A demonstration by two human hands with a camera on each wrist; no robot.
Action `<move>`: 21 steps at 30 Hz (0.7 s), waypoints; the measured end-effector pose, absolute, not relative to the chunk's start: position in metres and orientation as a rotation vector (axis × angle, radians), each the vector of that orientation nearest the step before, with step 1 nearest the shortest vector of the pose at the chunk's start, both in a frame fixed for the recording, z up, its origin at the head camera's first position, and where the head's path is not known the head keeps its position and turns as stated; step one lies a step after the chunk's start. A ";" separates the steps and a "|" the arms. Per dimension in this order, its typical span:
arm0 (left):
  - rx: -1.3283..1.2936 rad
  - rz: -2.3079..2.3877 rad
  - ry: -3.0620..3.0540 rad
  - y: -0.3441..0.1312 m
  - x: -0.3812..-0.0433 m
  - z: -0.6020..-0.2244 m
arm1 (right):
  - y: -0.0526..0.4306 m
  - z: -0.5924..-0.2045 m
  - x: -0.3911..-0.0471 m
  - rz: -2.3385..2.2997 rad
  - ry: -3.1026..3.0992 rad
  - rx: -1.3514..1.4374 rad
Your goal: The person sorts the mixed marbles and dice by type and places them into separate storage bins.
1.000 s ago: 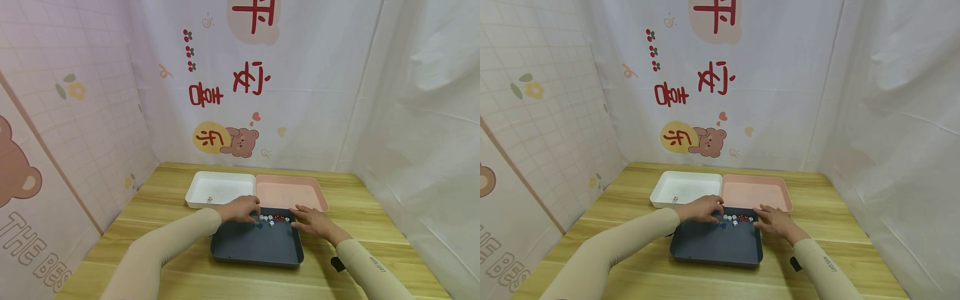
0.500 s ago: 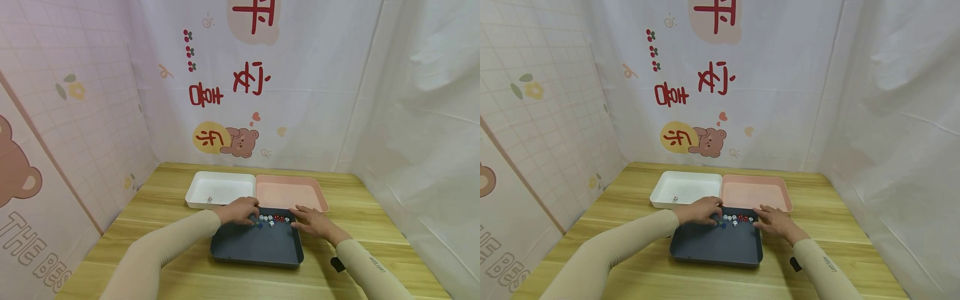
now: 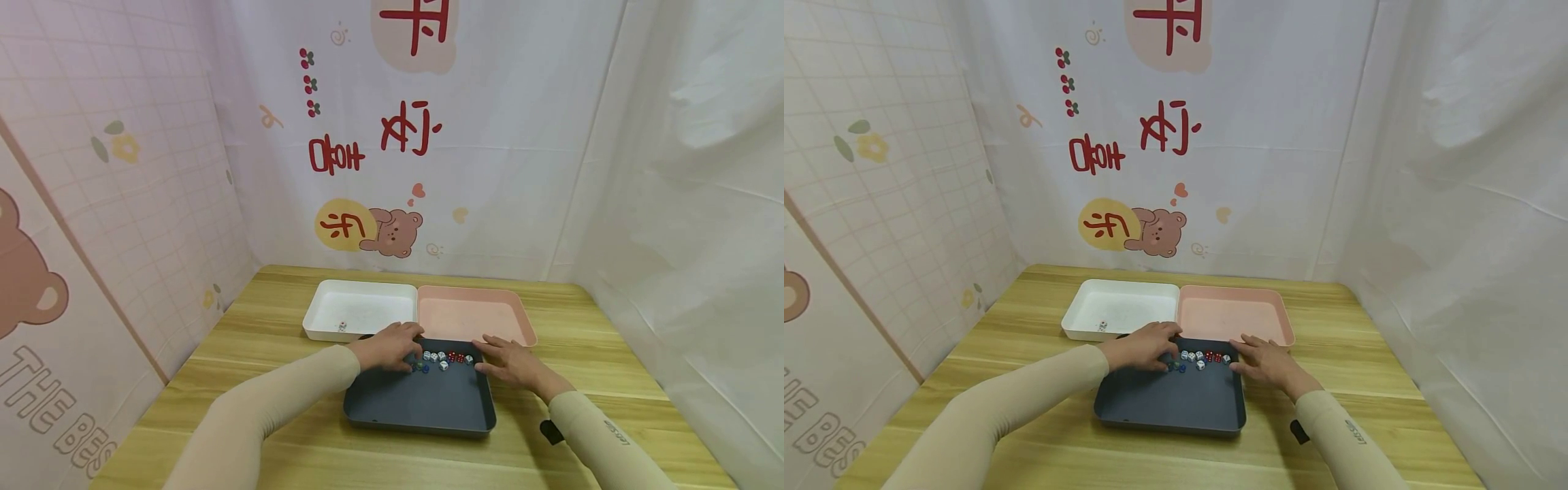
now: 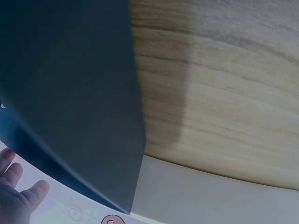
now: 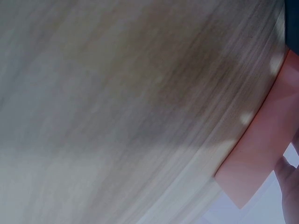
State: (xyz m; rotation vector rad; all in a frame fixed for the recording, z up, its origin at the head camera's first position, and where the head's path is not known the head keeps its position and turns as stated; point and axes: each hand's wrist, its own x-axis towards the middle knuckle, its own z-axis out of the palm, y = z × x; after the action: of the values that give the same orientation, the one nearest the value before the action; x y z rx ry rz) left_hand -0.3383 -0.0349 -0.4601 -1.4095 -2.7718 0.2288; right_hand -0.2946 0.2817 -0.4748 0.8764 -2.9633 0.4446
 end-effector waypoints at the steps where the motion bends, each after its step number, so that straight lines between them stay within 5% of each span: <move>1: -1.406 0.239 -2.774 -0.035 -0.338 -0.460 | 0.282 -0.475 -0.295 0.438 -2.962 0.875; 21: -1.449 0.351 -2.706 -0.032 -0.336 -0.459 | 0.282 -0.476 -0.296 0.412 -2.956 0.882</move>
State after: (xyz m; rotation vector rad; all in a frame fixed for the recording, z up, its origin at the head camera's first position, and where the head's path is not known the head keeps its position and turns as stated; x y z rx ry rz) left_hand -0.3364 -0.0322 -0.4591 -1.4485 -2.7062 0.3506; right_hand -0.2959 0.2823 -0.4764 0.8820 -2.9557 0.4115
